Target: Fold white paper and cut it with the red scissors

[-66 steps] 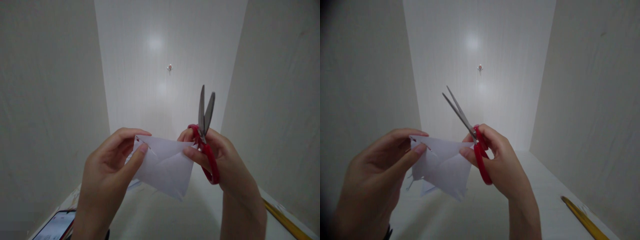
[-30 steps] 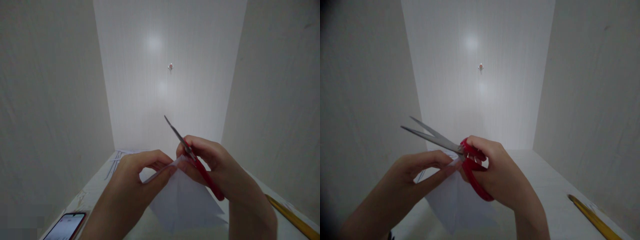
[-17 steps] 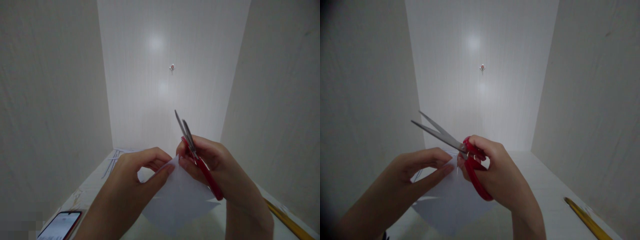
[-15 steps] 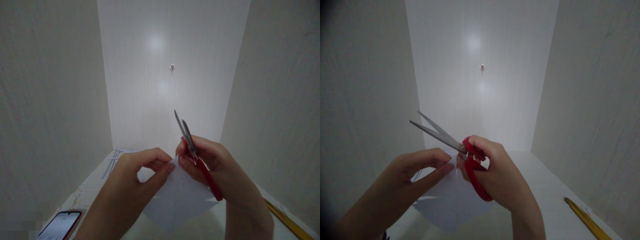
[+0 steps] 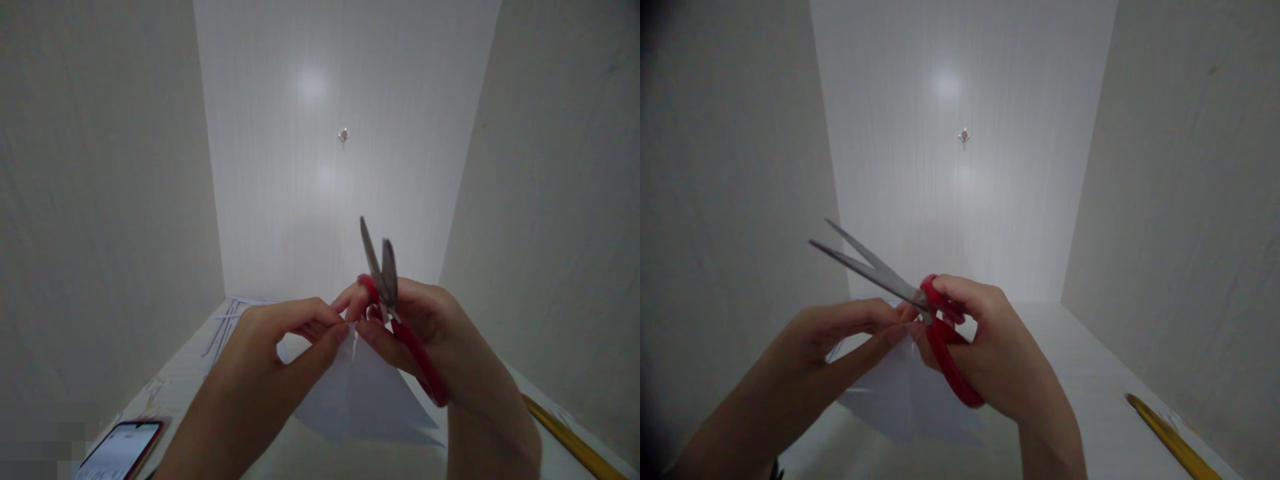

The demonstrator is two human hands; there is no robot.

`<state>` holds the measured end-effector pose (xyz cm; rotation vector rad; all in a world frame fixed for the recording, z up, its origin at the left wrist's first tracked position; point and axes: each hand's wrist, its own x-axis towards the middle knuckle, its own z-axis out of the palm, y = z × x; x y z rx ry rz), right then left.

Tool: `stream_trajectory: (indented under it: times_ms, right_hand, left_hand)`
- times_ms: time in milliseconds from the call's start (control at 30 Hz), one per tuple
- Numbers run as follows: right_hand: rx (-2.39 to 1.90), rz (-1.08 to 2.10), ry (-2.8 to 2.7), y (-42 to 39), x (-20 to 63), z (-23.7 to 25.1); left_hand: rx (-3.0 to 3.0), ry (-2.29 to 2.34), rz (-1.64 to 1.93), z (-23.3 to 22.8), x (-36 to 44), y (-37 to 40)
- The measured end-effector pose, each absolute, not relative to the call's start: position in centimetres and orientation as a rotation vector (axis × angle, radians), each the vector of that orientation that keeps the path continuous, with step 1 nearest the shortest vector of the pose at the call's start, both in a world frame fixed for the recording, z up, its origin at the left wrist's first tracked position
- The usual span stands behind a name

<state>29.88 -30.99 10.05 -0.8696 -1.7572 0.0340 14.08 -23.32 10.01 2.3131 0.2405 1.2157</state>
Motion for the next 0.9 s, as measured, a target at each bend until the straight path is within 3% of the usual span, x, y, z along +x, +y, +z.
stream_trajectory:
  times_ms: [433,900]
  right_hand:
    - [-0.911,0.166,-1.736,-30.92,29.7,10.23]
    - [-0.924,0.174,-1.738,-30.98,30.37,10.27]
  left_hand:
    - [2.301,0.213,1.1,9.84,14.11,-23.12]
    - [2.345,0.195,1.217,10.0,13.88,-23.23]
